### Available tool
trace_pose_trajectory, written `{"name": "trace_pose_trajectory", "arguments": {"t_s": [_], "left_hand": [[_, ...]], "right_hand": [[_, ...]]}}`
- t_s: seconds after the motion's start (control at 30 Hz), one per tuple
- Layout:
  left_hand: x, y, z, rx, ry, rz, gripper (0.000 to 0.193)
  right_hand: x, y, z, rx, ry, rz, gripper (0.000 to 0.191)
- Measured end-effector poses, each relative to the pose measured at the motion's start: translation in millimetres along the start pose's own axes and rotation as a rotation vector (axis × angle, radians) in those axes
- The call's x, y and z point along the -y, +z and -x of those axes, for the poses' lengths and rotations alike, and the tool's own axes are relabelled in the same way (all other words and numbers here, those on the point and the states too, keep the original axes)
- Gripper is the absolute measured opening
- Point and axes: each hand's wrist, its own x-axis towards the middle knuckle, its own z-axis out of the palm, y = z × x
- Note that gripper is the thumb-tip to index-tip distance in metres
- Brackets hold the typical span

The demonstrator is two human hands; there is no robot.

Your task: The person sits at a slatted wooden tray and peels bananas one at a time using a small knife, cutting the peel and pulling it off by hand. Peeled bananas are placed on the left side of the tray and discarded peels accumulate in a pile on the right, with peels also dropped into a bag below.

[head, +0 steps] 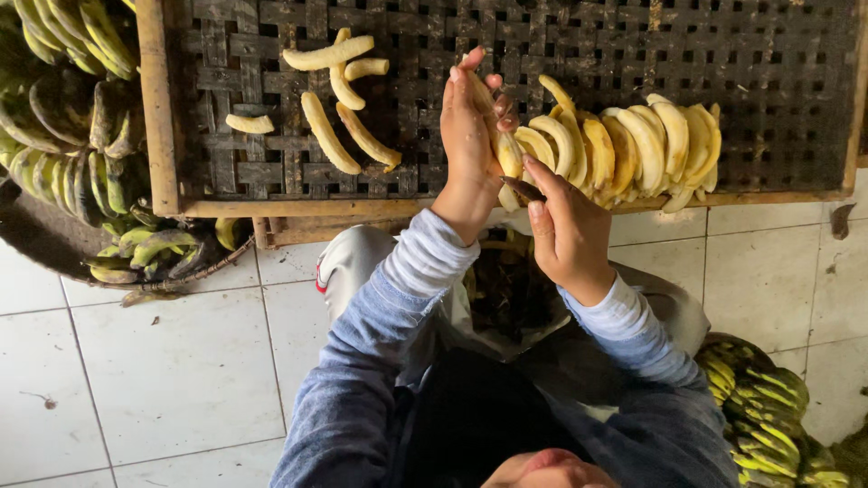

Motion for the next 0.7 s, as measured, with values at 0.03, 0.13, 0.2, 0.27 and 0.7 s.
{"name": "trace_pose_trajectory", "arguments": {"t_s": [0.03, 0.13, 0.2, 0.27, 0.7], "left_hand": [[-0.6, 0.9, 1.2, 0.000, 0.008, -0.007, 0.032], [-2.4, 4.5, -0.1, 0.029, 0.025, -0.012, 0.029], [-1.7, 6.2, 0.2, 0.040, 0.026, -0.018, 0.027], [-0.1, 6.7, 2.6, 0.031, 0.025, -0.032, 0.025], [9.9, 15.9, 18.0, 0.077, -0.136, 0.033, 0.024]], "right_hand": [[-0.5, 0.8, 1.4, -0.006, -0.015, 0.017, 0.037], [-4.4, 5.1, 2.7, 0.004, -0.025, 0.048, 0.039], [-8.8, 8.3, 1.8, -0.003, -0.042, 0.064, 0.040], [-13.6, 11.5, 0.9, -0.009, -0.047, 0.077, 0.040], [-37.1, 21.9, -1.3, -0.036, -0.015, 0.140, 0.042]]}}
